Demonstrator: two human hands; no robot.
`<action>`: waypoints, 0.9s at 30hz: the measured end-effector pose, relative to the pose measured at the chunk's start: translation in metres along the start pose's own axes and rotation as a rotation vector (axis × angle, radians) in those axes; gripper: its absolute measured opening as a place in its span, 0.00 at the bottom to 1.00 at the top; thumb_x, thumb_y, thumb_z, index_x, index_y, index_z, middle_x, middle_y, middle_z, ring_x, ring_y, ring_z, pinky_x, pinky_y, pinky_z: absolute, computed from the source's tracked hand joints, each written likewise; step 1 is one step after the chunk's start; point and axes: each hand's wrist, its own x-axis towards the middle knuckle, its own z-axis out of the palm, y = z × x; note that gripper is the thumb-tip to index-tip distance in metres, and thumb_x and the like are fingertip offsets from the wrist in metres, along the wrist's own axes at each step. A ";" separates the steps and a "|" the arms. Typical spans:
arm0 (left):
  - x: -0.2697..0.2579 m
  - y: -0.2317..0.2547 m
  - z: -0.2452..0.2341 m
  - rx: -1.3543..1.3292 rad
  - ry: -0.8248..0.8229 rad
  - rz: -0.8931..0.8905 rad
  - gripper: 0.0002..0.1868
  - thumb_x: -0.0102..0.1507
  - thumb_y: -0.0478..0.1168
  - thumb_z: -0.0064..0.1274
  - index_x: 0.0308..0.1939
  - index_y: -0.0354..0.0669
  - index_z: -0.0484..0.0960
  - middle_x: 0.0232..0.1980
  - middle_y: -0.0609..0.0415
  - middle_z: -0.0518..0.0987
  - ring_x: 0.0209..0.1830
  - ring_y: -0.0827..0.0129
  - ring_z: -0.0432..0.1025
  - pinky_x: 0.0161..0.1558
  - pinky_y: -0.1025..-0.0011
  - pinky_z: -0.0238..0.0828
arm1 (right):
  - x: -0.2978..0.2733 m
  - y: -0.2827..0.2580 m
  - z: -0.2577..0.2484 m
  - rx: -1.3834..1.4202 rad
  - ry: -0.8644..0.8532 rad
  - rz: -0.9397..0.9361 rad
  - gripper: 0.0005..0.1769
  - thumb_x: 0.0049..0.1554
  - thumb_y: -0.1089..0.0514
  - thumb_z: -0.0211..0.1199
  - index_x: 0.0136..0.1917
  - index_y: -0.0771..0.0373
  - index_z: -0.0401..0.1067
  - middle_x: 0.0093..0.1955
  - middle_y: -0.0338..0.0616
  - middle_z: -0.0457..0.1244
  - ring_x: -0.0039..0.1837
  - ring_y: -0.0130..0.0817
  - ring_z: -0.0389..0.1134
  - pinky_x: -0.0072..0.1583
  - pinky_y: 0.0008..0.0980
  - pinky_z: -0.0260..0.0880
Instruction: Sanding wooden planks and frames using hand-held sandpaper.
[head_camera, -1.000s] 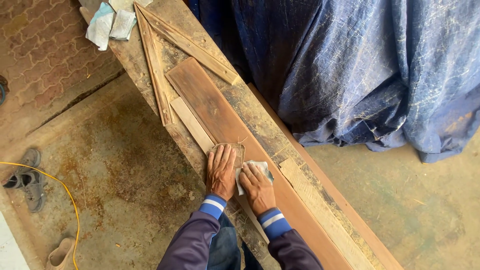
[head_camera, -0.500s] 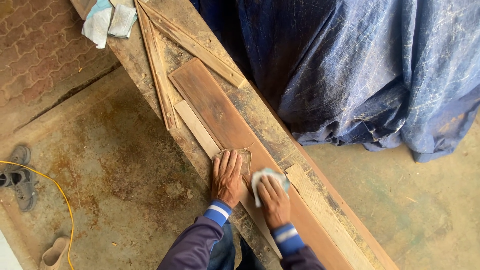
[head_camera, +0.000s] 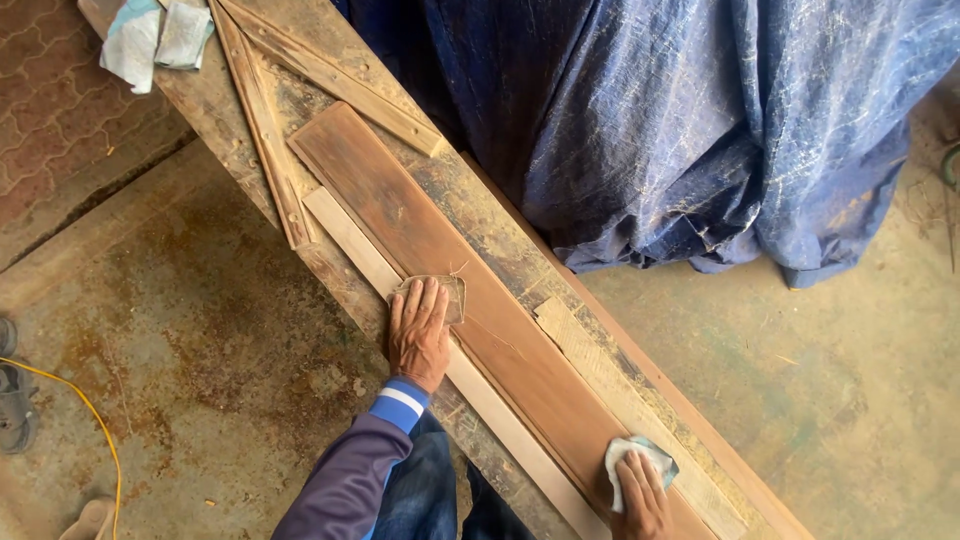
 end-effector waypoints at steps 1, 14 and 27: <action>-0.003 0.002 0.000 -0.003 -0.003 -0.002 0.32 0.65 0.40 0.50 0.74 0.40 0.66 0.79 0.48 0.62 0.81 0.54 0.52 0.79 0.51 0.40 | 0.008 -0.012 0.005 -0.002 -0.004 0.001 0.26 0.45 0.66 0.65 0.59 0.65 0.73 0.66 0.55 0.66 0.73 0.52 0.64 0.72 0.46 0.64; -0.035 0.138 -0.020 -0.061 -0.332 0.227 0.22 0.68 0.33 0.39 0.66 0.39 0.71 0.76 0.41 0.65 0.79 0.51 0.57 0.79 0.49 0.45 | 0.068 -0.051 -0.003 0.031 -0.029 -0.144 0.26 0.46 0.65 0.69 0.59 0.63 0.73 0.68 0.50 0.65 0.74 0.47 0.62 0.73 0.48 0.61; -0.028 0.105 -0.022 -0.037 -0.410 0.126 0.19 0.70 0.31 0.42 0.64 0.45 0.75 0.65 0.45 0.74 0.63 0.53 0.68 0.58 0.54 0.67 | -0.222 0.224 0.009 -0.182 0.249 -0.171 0.07 0.58 0.61 0.63 0.50 0.64 0.75 0.51 0.48 0.71 0.60 0.48 0.73 0.67 0.46 0.73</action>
